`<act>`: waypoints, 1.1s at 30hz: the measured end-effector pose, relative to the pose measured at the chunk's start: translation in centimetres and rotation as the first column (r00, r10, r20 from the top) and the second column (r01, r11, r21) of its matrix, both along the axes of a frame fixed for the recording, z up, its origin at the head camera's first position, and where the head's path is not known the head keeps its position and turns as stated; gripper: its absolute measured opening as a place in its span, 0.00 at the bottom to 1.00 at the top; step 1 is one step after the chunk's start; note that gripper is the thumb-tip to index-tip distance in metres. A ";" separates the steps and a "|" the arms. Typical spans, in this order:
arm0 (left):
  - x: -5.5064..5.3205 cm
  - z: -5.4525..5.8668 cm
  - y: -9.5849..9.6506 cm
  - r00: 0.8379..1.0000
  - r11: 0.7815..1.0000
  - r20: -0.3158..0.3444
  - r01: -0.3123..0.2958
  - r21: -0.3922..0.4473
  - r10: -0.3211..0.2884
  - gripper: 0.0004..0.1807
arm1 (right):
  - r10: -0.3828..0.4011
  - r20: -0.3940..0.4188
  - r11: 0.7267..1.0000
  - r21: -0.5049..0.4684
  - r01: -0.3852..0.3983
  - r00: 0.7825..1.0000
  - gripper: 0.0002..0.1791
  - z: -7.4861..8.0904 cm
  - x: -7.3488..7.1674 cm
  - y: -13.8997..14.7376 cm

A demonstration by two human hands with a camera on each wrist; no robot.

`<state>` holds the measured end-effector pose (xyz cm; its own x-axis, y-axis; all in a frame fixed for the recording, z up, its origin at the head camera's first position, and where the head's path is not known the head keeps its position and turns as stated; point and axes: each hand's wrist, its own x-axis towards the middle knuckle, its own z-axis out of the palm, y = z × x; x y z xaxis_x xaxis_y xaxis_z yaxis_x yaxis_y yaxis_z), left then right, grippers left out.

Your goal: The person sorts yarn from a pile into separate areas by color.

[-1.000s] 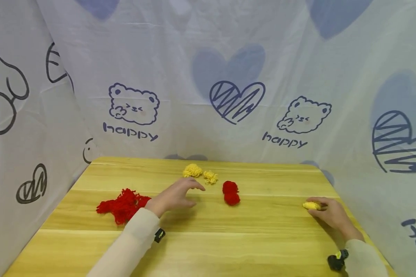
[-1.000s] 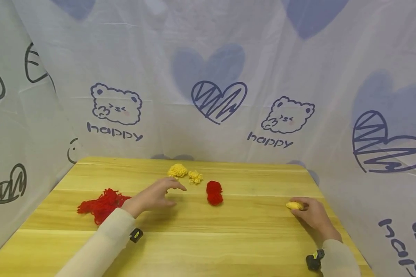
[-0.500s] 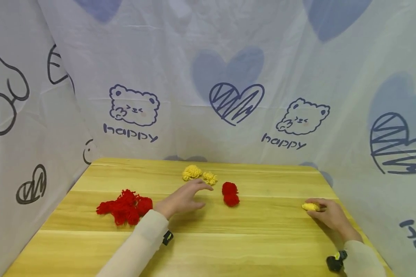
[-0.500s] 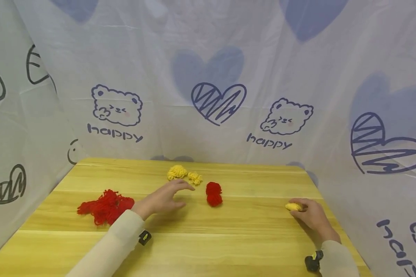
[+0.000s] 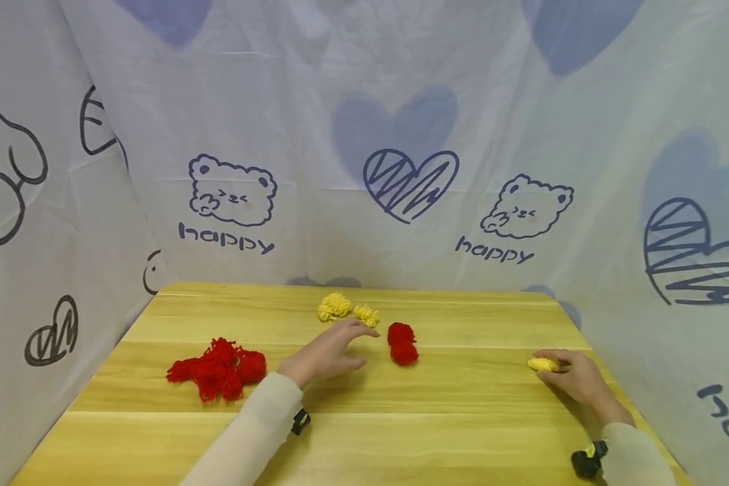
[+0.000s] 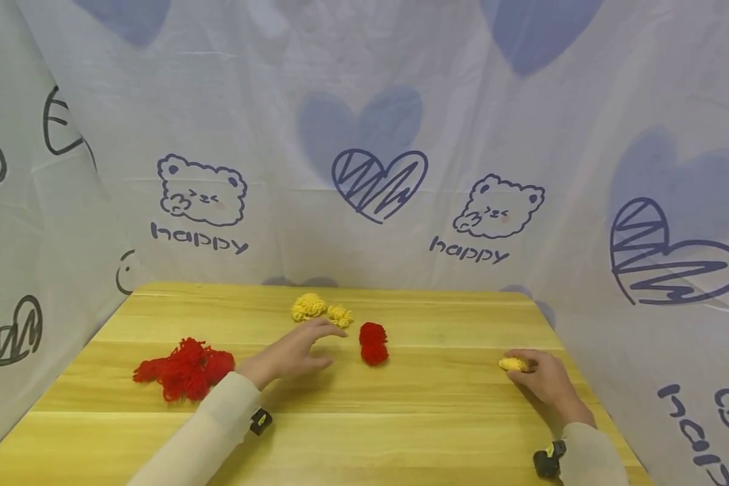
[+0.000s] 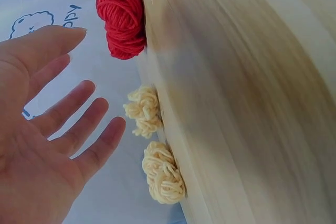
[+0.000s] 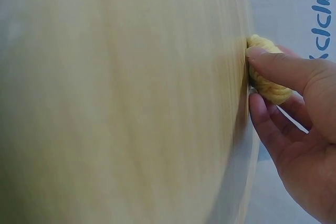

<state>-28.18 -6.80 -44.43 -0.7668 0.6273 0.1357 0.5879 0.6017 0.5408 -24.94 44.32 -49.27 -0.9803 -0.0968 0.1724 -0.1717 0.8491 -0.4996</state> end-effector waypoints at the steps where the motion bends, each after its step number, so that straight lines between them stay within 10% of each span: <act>1: 0.0 0.0 0.1 1.000 1.000 0.000 0.001 -0.002 -0.001 0.26 | -0.001 -0.002 1.000 -0.001 0.001 1.000 0.22 0.0 0.0 0.0; 33: -2.6 -1.5 4.3 0.998 0.999 0.024 0.050 -0.002 -0.050 0.28 | -0.013 0.025 1.000 -0.012 0.013 1.000 0.23 0.0 0.0 0.1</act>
<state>-30.79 -2.50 -45.98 -0.7378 0.6650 0.1157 0.6038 0.5736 0.5535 -24.94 44.38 -49.25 -0.9855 -0.0819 0.1485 -0.1476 0.8452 -0.5137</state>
